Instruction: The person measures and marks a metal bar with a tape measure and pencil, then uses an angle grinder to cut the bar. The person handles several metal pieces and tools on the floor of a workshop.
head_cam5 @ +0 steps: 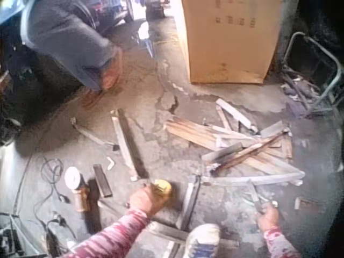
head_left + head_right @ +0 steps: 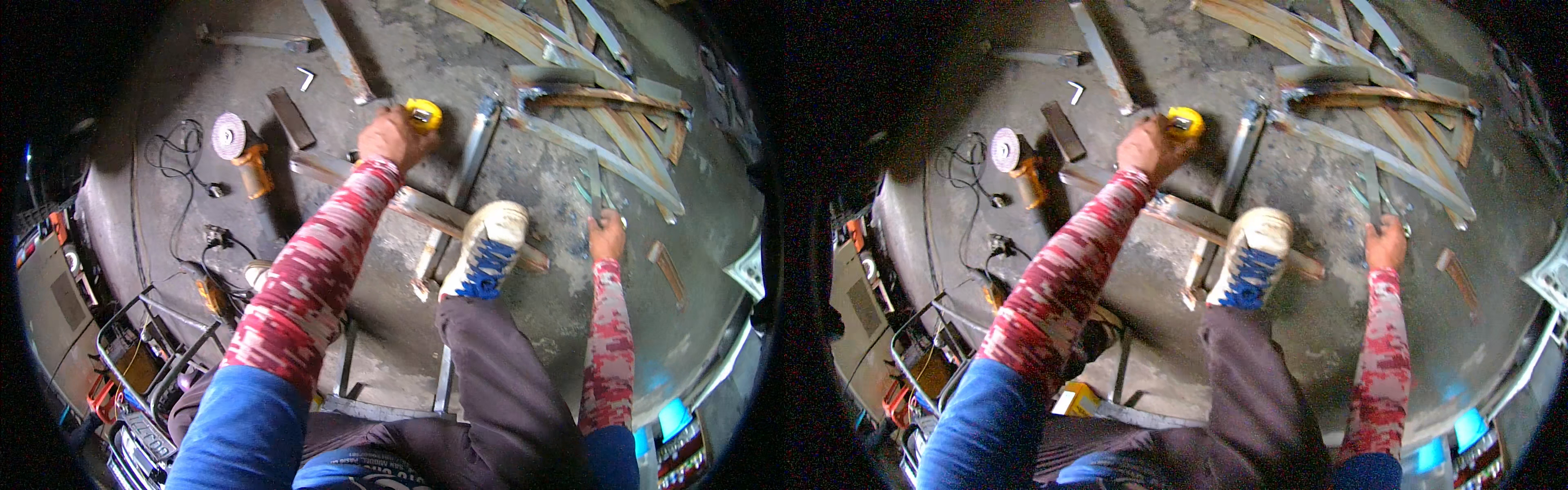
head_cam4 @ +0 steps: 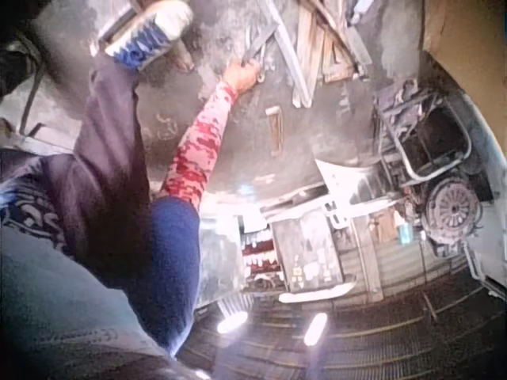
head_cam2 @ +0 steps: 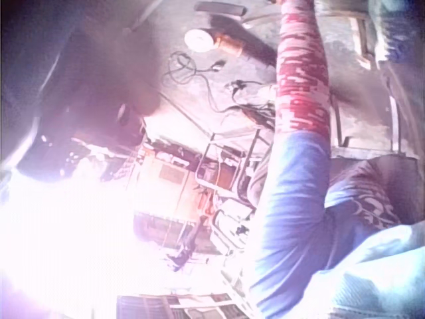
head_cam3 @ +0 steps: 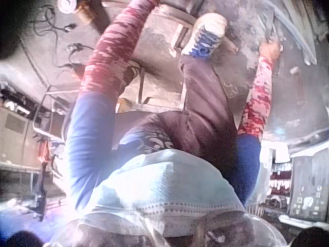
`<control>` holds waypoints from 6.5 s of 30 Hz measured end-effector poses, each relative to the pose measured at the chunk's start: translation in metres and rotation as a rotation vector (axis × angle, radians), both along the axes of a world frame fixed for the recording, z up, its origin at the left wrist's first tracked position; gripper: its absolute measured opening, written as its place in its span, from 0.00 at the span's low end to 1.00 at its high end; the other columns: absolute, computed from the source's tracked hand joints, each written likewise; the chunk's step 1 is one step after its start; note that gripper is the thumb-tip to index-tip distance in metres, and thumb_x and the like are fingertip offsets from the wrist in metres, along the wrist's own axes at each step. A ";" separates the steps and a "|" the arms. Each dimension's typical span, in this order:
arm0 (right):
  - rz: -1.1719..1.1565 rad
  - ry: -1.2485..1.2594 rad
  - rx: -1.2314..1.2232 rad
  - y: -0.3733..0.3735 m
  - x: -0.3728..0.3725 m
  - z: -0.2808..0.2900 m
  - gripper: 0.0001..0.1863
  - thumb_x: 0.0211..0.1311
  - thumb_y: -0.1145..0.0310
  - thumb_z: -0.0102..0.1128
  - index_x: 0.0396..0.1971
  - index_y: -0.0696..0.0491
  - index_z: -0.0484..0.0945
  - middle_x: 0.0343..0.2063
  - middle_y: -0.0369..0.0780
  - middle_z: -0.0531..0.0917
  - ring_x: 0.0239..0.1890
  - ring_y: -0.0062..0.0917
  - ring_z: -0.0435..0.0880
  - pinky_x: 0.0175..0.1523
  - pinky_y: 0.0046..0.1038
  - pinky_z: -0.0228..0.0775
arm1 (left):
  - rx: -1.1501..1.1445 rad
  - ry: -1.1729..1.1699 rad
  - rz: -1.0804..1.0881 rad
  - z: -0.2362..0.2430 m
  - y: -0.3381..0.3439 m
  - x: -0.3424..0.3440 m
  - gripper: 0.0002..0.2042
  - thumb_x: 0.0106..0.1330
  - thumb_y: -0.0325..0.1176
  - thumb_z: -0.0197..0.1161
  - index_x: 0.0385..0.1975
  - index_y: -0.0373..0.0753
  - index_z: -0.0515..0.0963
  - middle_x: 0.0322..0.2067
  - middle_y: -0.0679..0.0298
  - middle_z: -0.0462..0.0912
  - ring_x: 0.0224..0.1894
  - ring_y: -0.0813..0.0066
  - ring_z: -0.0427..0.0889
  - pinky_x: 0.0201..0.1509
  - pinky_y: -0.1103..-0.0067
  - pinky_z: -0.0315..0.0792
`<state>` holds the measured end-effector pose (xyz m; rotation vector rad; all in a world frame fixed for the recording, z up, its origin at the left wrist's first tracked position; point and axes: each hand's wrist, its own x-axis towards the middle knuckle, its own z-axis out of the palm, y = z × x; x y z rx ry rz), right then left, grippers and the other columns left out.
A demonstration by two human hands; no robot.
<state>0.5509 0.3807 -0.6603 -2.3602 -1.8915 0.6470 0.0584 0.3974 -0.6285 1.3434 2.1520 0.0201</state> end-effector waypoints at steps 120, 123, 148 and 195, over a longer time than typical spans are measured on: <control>0.427 0.503 -0.215 -0.019 -0.367 0.006 0.14 0.61 0.55 0.70 0.40 0.46 0.92 0.36 0.45 0.90 0.40 0.43 0.90 0.49 0.38 0.82 | -0.239 -0.589 0.399 0.090 -0.186 -0.070 0.13 0.72 0.35 0.63 0.41 0.30 0.86 0.27 0.58 0.90 0.28 0.73 0.86 0.39 0.72 0.79; 0.419 0.523 -0.233 -0.019 -0.369 0.009 0.14 0.61 0.53 0.70 0.39 0.46 0.92 0.36 0.46 0.90 0.40 0.43 0.90 0.49 0.39 0.82 | -0.231 -0.608 0.419 0.088 -0.189 -0.071 0.13 0.72 0.35 0.63 0.40 0.30 0.86 0.27 0.57 0.90 0.28 0.73 0.86 0.39 0.73 0.79; 0.466 0.470 -0.321 -0.008 -0.371 0.009 0.15 0.61 0.54 0.72 0.39 0.50 0.92 0.38 0.44 0.91 0.41 0.37 0.91 0.50 0.35 0.81 | -0.266 -0.670 0.434 0.082 -0.187 -0.066 0.11 0.74 0.33 0.63 0.41 0.30 0.85 0.30 0.61 0.90 0.29 0.76 0.85 0.37 0.76 0.79; 0.383 0.374 -0.375 -0.012 -0.383 0.014 0.24 0.55 0.45 0.77 0.39 0.51 0.92 0.32 0.42 0.91 0.37 0.35 0.91 0.47 0.33 0.81 | -0.250 -0.570 0.390 0.090 -0.185 -0.064 0.15 0.71 0.36 0.63 0.41 0.28 0.86 0.27 0.56 0.90 0.29 0.69 0.87 0.40 0.71 0.80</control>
